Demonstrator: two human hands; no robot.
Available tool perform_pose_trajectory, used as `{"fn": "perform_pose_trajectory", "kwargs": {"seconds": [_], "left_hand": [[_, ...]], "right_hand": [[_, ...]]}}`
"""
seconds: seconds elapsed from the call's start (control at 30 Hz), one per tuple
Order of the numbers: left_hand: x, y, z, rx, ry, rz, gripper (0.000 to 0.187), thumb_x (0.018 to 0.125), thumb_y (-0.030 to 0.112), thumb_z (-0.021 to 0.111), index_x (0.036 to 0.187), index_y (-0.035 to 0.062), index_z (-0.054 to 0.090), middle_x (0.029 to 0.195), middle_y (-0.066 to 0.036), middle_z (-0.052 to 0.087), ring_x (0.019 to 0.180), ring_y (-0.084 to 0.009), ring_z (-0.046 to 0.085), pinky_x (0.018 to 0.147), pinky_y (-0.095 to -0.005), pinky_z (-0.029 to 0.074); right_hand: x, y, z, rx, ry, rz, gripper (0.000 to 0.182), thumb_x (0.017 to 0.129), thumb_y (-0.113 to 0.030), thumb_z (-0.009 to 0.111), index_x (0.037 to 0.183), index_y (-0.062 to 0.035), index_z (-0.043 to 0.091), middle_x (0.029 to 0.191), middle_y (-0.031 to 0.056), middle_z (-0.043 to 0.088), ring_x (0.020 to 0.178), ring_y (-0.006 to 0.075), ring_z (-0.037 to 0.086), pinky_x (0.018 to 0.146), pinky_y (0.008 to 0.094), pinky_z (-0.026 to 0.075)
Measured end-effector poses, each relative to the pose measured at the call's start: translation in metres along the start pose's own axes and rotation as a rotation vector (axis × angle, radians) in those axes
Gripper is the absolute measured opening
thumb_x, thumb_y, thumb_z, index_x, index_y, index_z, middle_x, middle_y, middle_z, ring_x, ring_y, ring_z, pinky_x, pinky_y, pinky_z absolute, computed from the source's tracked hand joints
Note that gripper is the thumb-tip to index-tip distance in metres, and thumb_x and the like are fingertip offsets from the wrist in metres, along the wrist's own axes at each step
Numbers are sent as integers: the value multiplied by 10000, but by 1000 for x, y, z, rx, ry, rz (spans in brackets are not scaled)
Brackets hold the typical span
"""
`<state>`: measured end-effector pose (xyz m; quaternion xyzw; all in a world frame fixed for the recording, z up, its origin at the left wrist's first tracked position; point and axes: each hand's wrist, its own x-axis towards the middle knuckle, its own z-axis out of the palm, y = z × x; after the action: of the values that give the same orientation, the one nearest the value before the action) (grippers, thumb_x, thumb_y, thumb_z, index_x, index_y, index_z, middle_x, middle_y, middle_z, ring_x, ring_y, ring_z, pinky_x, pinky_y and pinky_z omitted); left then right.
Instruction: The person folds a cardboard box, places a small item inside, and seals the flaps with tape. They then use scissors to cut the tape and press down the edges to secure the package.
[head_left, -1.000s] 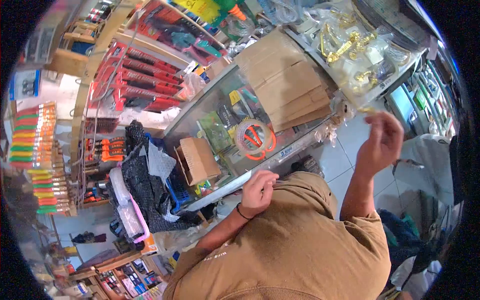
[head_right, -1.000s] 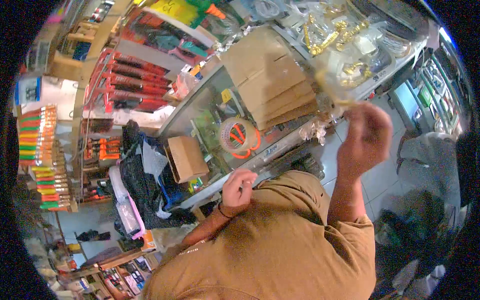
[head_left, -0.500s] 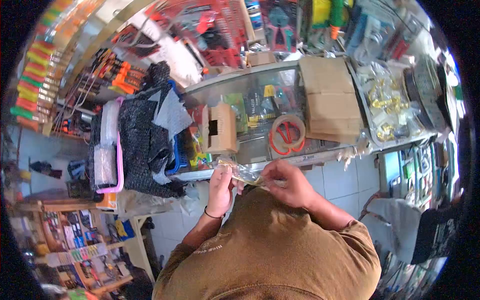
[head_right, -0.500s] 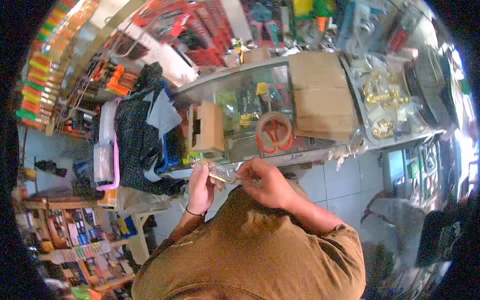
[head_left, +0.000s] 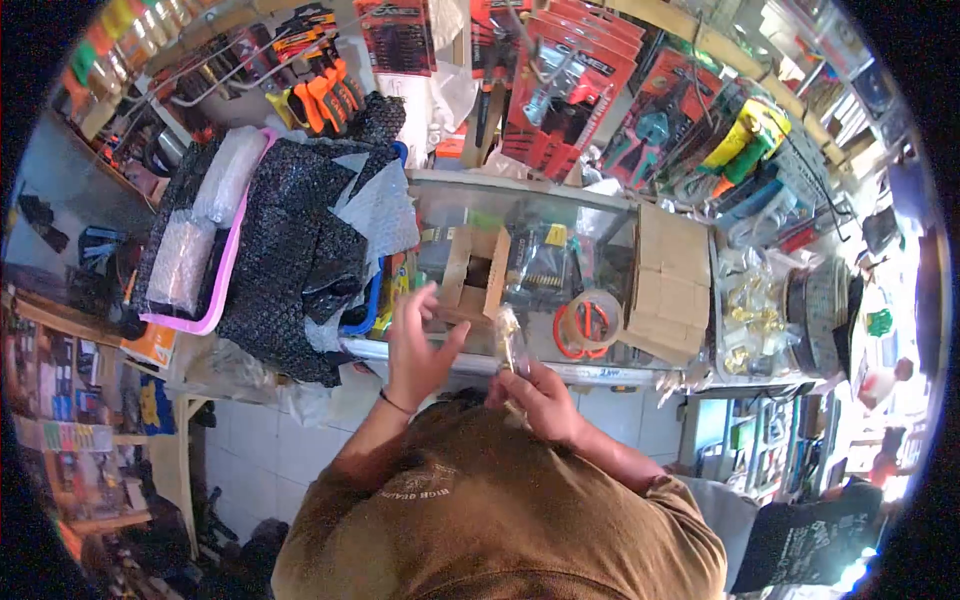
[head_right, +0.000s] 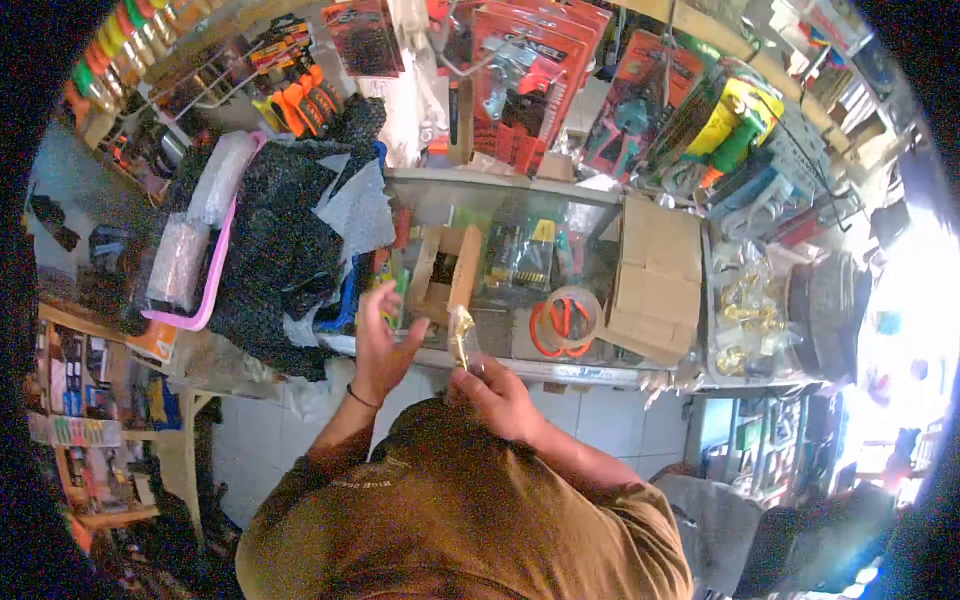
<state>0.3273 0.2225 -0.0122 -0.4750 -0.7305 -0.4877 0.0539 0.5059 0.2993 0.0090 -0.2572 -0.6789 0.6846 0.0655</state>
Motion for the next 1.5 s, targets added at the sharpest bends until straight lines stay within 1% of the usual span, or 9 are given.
{"fn": "perform_pose_trajectory", "kwargs": {"seconds": [0.13,0.37,0.47,0.6,0.8,1.0,1.2,1.3,1.5], "left_hand": [[8,-29,17,135,96,118,505,809,228,655,1198,-9,438,924,-135,544,703,-247,544,696,-297,456],[3,-33,15,-396,-117,-482,367,884,183,550,1196,21,445,868,-138,614,749,-204,621,645,-312,486],[4,-34,19,-157,73,-142,357,860,143,548,1190,36,464,1026,-182,555,877,-275,597,717,-355,481],[2,-45,16,57,-91,-44,359,816,141,572,1162,70,511,1158,-219,451,978,-363,539,793,-417,458],[7,-53,18,50,-334,-47,421,734,256,659,1121,119,566,1193,-248,406,1017,-412,502,854,-460,425],[13,-37,9,236,-352,-34,536,669,376,706,1131,143,567,1275,-229,353,1126,-387,443,870,-505,397],[17,-52,19,235,-536,-79,598,676,459,686,1186,182,541,1333,-228,299,1173,-394,401,870,-541,377],[17,-37,16,249,-518,-128,576,676,449,691,1160,171,551,1335,-231,294,1179,-404,389,877,-543,374],[25,-35,17,280,-513,-89,488,709,404,681,1101,137,565,1305,-236,319,1152,-423,396,860,-549,375]], "right_hand": [[0,3,3,431,-62,-82,256,945,-172,385,933,37,532,947,135,591,927,223,561,857,354,433],[18,-4,11,458,-7,-203,305,935,-207,452,1135,17,504,1088,84,583,952,143,523,876,299,404],[41,-2,4,367,42,-124,285,914,-190,453,1079,23,545,1129,117,531,1043,173,492,918,324,388],[62,8,0,442,151,-1,356,912,-199,475,1202,4,512,1017,45,569,947,114,497,861,262,382],[57,9,4,-21,382,-197,281,921,-184,477,1126,-11,561,958,20,570,904,97,488,834,258,379],[67,-3,-12,64,372,-57,223,915,-181,486,973,9,587,926,19,580,885,102,500,803,270,393],[79,-26,-22,-497,285,56,268,885,-253,520,909,0,606,767,76,622,720,129,588,648,292,452],[81,-56,-20,-919,189,25,300,834,-261,514,976,-13,605,818,252,613,820,402,596,713,460,478],[115,-67,-23,-1340,-136,45,249,772,-176,549,833,52,631,824,265,613,816,395,614,702,444,506]]}}
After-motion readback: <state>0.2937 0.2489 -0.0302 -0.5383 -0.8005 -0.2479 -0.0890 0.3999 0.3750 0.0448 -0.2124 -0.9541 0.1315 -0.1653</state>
